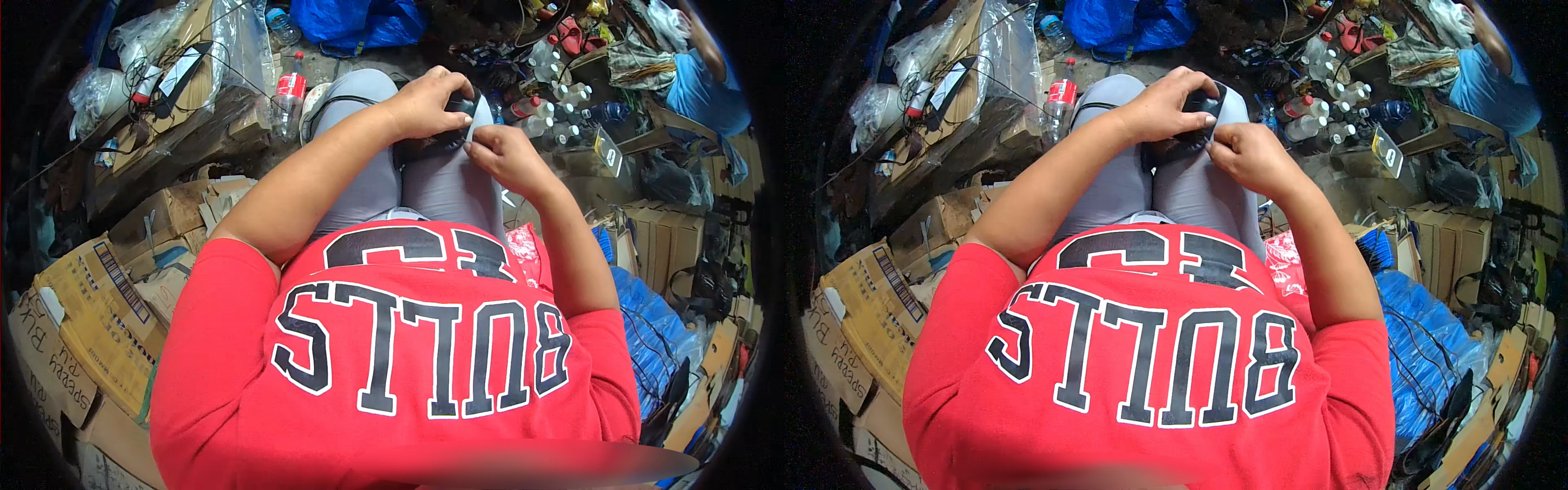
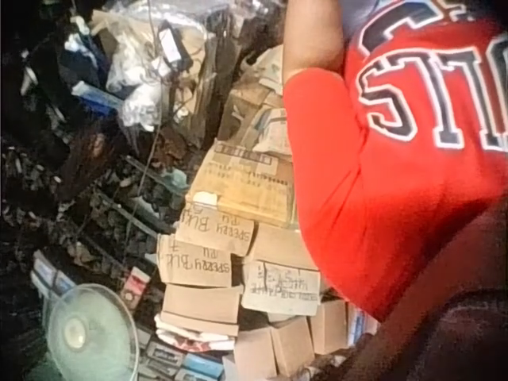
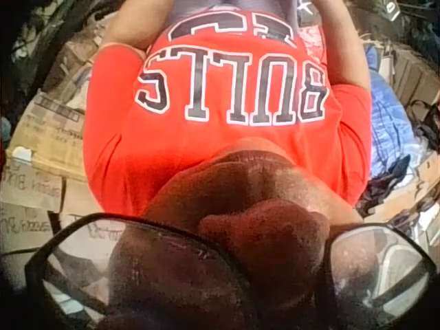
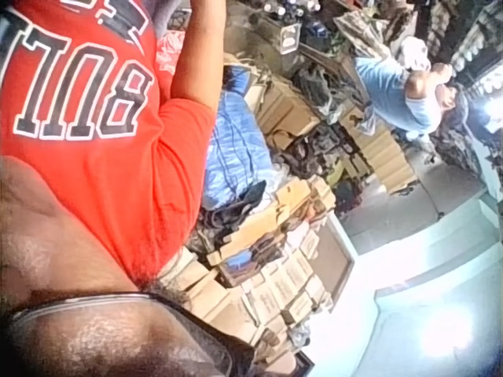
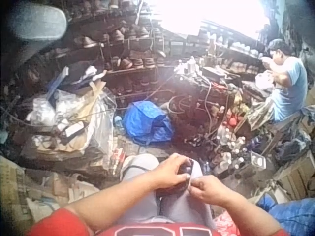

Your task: Manually stitching the upper portion of a shoe using a needle and thread.

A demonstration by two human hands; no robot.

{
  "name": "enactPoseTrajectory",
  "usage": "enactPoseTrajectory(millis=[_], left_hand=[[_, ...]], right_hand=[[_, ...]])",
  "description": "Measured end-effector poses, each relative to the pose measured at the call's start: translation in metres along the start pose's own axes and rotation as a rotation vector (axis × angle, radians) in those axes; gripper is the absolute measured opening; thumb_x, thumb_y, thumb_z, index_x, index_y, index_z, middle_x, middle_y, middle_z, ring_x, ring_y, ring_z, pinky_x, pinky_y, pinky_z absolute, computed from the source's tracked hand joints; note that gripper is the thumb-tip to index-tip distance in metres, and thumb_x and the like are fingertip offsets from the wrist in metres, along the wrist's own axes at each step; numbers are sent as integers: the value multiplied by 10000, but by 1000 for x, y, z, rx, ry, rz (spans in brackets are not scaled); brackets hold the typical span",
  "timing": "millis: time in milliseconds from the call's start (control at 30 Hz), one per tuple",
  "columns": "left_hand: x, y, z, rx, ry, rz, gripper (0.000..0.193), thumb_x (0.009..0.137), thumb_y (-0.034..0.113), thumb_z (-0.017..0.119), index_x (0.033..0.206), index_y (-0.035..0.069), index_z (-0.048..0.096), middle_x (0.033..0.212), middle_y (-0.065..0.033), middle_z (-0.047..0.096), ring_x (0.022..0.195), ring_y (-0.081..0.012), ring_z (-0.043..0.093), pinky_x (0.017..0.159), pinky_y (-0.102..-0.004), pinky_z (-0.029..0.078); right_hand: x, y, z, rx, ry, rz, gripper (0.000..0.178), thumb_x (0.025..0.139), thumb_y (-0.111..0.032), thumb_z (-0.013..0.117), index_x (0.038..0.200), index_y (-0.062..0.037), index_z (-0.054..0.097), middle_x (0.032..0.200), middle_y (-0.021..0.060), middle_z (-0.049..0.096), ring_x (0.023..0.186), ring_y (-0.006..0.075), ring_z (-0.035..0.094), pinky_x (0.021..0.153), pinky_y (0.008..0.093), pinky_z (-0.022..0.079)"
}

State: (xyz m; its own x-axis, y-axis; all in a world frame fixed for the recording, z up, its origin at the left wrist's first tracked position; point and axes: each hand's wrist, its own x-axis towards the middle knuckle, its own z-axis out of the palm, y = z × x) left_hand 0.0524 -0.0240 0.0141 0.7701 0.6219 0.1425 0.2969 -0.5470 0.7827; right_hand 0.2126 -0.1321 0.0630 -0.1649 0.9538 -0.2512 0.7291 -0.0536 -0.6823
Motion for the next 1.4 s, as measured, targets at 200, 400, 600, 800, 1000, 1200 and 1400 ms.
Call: enactPoseTrajectory(millis=[200,400,600,800,1000,1200,1400], left_hand=[[9,9,-7,-3,-72,27,382,698,226,719,1012,61,577,1054,-149,537,1026,-297,517,902,-350,418],[18,-5,-22,-74,-82,-18,338,712,171,731,975,51,557,934,-76,616,919,-205,573,843,-312,441],[29,-2,-42,-185,-437,-20,230,762,125,683,980,60,646,958,-38,650,927,-162,571,887,-296,419],[26,4,-47,-199,-501,-110,258,769,113,670,1025,102,688,986,-52,669,915,-150,587,892,-286,423],[25,0,-46,-190,-488,-94,259,767,105,665,1025,98,688,982,-53,670,907,-150,594,881,-285,433],[32,4,-40,-218,-491,-100,243,772,96,667,1012,65,679,974,-49,670,901,-142,590,878,-278,431],[37,-4,-41,-271,-600,-44,269,770,54,658,1039,52,651,936,-24,656,876,-111,570,851,-268,436]], right_hand=[[-24,2,6,201,102,37,307,843,-174,571,648,28,446,528,76,385,513,91,367,472,309,329],[-50,-5,-19,499,229,-36,308,829,-117,608,615,-3,418,551,15,377,555,69,359,494,270,300],[-32,-1,-12,153,268,-76,210,804,-46,647,1003,-97,690,714,39,483,612,126,460,575,257,400],[-16,8,-4,3,271,-114,213,796,-81,635,1000,-104,692,706,92,530,625,205,538,591,300,436],[-12,2,-8,-67,215,-56,211,796,-97,601,984,-101,695,724,109,550,649,245,564,615,331,454],[-5,5,2,-30,284,-114,203,801,-88,618,988,-101,696,719,92,534,644,216,556,619,320,455],[3,34,-4,406,48,33,218,844,-56,586,1031,-103,687,831,-1,499,826,91,490,742,247,410]])
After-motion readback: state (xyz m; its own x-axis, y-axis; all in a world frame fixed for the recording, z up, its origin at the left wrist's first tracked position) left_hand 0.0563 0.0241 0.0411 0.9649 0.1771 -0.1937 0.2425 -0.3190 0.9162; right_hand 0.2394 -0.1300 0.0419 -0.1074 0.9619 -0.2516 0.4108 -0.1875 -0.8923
